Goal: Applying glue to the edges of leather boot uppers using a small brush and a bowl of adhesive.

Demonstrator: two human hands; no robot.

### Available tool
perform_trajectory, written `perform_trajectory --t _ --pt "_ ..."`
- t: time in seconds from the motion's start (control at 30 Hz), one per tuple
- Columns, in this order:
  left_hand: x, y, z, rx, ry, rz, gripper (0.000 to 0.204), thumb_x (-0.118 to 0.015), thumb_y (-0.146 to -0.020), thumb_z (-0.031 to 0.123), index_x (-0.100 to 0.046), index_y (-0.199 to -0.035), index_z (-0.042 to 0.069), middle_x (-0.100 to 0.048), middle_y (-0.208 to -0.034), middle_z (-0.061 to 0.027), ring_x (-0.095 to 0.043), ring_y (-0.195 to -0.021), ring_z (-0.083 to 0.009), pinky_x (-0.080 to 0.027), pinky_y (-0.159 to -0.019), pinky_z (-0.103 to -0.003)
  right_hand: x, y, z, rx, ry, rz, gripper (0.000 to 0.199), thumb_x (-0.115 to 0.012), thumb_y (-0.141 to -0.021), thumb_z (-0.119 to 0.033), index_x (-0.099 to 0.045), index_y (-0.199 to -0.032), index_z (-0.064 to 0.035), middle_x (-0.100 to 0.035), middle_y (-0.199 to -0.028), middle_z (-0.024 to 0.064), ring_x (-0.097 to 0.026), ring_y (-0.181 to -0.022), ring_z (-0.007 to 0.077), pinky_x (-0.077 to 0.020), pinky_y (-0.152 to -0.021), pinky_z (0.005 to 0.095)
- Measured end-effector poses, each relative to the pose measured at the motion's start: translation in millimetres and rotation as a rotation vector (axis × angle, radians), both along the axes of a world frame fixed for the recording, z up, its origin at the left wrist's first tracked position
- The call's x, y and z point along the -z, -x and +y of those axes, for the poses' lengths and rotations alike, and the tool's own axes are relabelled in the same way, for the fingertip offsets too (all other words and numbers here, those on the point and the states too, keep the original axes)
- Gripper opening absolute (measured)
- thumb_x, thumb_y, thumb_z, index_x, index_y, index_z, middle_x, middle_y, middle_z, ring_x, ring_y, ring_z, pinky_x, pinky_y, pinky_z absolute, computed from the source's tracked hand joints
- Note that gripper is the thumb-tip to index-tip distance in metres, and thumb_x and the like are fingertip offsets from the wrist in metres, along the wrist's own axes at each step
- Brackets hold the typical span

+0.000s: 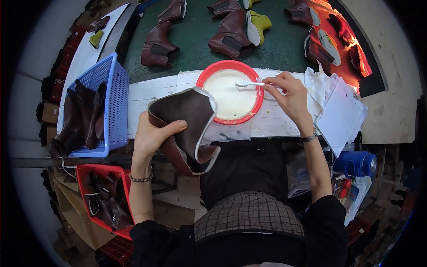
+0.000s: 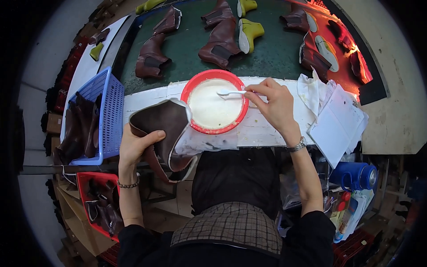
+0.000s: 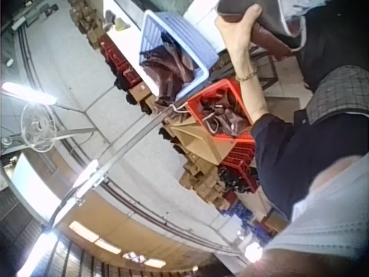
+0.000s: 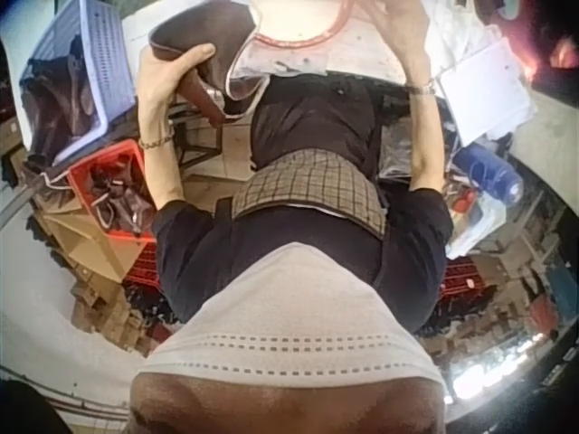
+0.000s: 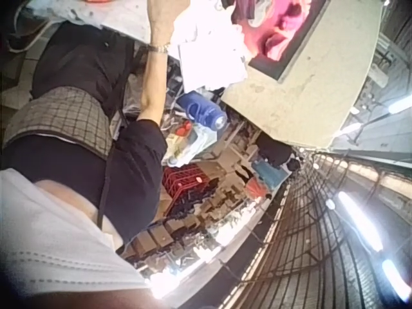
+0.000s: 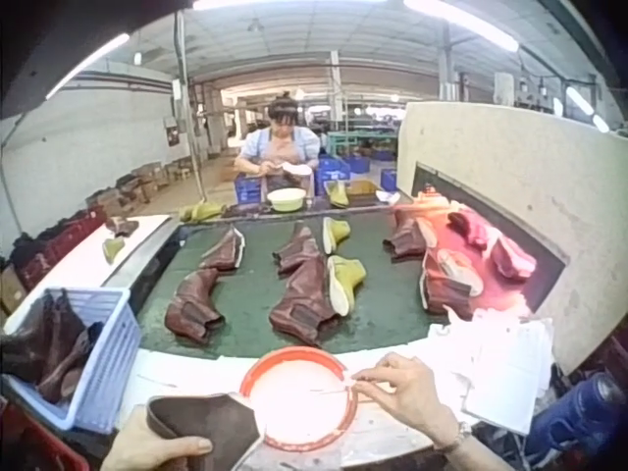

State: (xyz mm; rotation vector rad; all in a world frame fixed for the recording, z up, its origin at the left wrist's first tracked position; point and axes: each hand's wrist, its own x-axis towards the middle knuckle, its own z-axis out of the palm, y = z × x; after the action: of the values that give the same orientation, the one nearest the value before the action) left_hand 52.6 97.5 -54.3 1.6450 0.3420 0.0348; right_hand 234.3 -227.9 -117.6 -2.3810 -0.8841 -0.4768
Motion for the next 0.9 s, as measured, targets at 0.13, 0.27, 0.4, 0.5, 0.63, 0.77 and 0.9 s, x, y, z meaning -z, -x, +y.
perform_trajectory --t 0.13,0.27,0.4,0.5,0.63,0.77,0.9 --pt "-9.1 -5.6 -5.7 0.173 0.1 0.082 0.037 -0.085 -0.08 0.003 -0.072 -0.114 -0.005 -0.076 -0.101 -0.0081 -0.069 -0.088 -0.0121 -0.056 -0.078 -0.026 -46.1 6.3 21.5 -0.275 -0.348 0.239 0.02 -0.085 -0.081 -0.017 -0.082 -0.101 -0.0132 -0.065 -0.084 -0.0001 -0.057 -0.082 0.0128 -0.0408 -0.075 0.0293" --pt "-15.7 -7.0 -12.1 0.215 0.164 0.069 0.036 -0.084 -0.081 0.003 -0.072 -0.113 -0.004 -0.076 -0.102 -0.0085 -0.069 -0.088 -0.0121 -0.056 -0.079 -0.027 -55.1 4.3 34.4 -0.479 -0.265 0.108 0.017 -0.086 -0.08 -0.016 -0.082 -0.096 -0.0125 -0.067 -0.085 -0.0014 -0.059 -0.086 0.013 -0.0372 -0.088 0.032" --pt "-28.6 -0.6 -15.8 0.03 0.176 -0.048 0.031 -0.083 -0.082 0.002 -0.073 -0.111 -0.004 -0.076 -0.099 -0.0078 -0.068 -0.087 -0.0112 -0.055 -0.077 -0.026 -43.8 7.3 37.5 -0.407 -0.31 0.093 0.018 -0.086 -0.079 -0.017 -0.082 -0.096 -0.0112 -0.067 -0.085 -0.0014 -0.06 -0.085 0.0124 -0.0368 -0.087 0.0312" --pt "-29.6 1.9 -15.2 -0.126 -0.074 -0.229 0.03 -0.083 -0.084 0.0 -0.074 -0.111 -0.005 -0.076 -0.099 -0.0065 -0.068 -0.088 -0.0108 -0.055 -0.079 -0.026 -39.4 21.6 42.0 -0.368 -0.34 0.102 0.018 -0.086 -0.079 -0.016 -0.082 -0.096 -0.0107 -0.067 -0.085 -0.0012 -0.06 -0.085 0.0122 -0.0367 -0.086 0.0311" --pt "-26.0 -1.0 -18.6 -0.272 -0.179 -0.372 0.031 -0.081 -0.087 -0.001 -0.073 -0.116 -0.007 -0.076 -0.103 -0.0085 -0.069 -0.091 -0.0123 -0.055 -0.083 -0.027 -33.7 45.3 52.3 -0.357 -0.365 0.153 0.018 -0.087 -0.079 -0.016 -0.082 -0.096 -0.0107 -0.066 -0.085 -0.0012 -0.059 -0.084 0.0114 -0.0364 -0.086 0.0312" --pt "-23.7 -9.0 2.6 -0.29 -0.306 -0.295 0.037 -0.081 -0.085 -0.001 -0.069 -0.119 -0.008 -0.076 -0.107 -0.0104 -0.07 -0.096 -0.0151 -0.055 -0.087 -0.029 -30.9 40.8 47.5 -0.297 -0.396 0.235 0.016 -0.085 -0.082 -0.015 -0.082 -0.097 -0.0096 -0.067 -0.086 0.0001 -0.063 -0.08 0.0127 -0.0439 -0.075 0.03" --pt "-6.1 -24.6 50.3 -0.181 -0.451 -0.157 0.06 -0.089 -0.079 0.014 -0.064 -0.129 -0.005 -0.072 -0.12 -0.0153 -0.069 -0.108 -0.0206 -0.053 -0.097 -0.034 -18.0 11.0 20.2 -0.026 -0.204 0.25 0.016 -0.081 -0.086 -0.024 -0.082 -0.095 -0.0109 -0.068 -0.083 0.0015 -0.067 -0.073 0.0183 -0.0497 -0.063 0.0337"
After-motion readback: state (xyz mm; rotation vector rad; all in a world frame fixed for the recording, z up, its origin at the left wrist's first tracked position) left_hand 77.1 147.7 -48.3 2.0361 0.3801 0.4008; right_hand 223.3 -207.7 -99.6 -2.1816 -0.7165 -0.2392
